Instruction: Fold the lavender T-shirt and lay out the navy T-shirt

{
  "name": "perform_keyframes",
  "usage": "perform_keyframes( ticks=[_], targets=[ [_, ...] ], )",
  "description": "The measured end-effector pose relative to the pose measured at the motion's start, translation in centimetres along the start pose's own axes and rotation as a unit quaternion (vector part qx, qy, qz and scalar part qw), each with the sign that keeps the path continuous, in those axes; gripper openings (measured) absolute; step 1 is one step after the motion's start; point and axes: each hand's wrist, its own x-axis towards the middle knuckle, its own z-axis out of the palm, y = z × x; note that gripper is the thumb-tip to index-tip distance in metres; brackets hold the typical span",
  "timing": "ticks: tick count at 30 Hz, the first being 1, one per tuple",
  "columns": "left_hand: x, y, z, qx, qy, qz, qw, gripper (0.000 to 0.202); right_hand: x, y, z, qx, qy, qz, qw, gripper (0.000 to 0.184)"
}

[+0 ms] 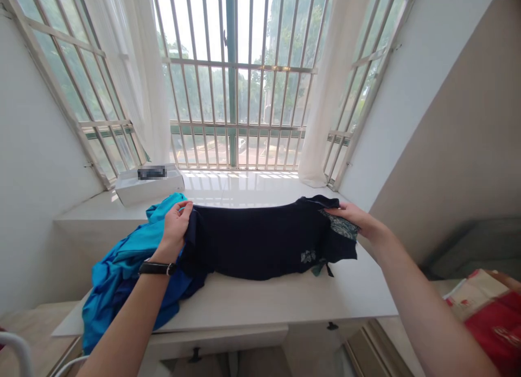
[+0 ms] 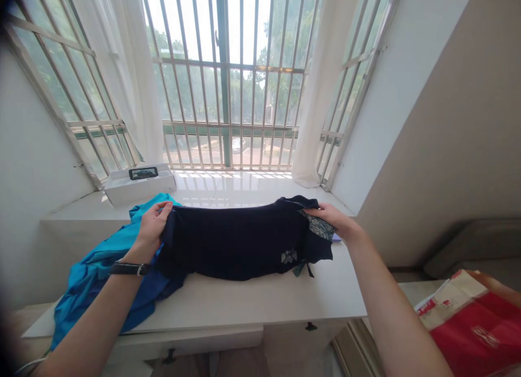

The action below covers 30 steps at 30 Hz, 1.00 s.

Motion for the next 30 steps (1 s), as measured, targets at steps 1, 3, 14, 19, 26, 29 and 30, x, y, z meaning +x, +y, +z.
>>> perform_keyframes(
  ticks=[1,3,14,19,26,29,30],
  targets=[
    [-0.1,-0.6,-0.3,0.056,0.003,0.031,0.998,0.021,-0.1,0.3,0.0,0.007,-0.029,0.028,0.999,0.033],
    [-1.0,-0.8,-0.8,0.198,0.012,0.134,0.971,0.02,-0.3,0.5,0.1,0.03,-0.065,0.064,0.995,0.032],
    [-11.2,4.9,10.1,0.131,-0.492,0.266,0.819,0.103,-2.7,-4.9,12.6,-0.218,-0.301,-0.204,0.905,0.023],
    [-11.3,3.7,11.3,0.143,-0.535,0.187,0.812,0.031,-3.9,-0.3,13.4,-0.191,-0.098,-0.235,0.948,0.034],
    [-8.8,4.4,9.4,0.07,-0.413,0.183,0.889,0.037,-5.5,9.8,13.1,-0.136,-0.127,-0.155,0.97,0.062],
    [-7.2,4.8,9.1,0.055,-0.356,0.17,0.917,0.039,-5.4,12.2,13.8,-0.187,-0.064,-0.175,0.965,0.034],
    [-6.7,5.0,9.0,0.041,-0.341,0.16,0.925,0.039,-5.3,12.5,13.8,-0.199,-0.046,-0.182,0.962,0.031]
  ],
)
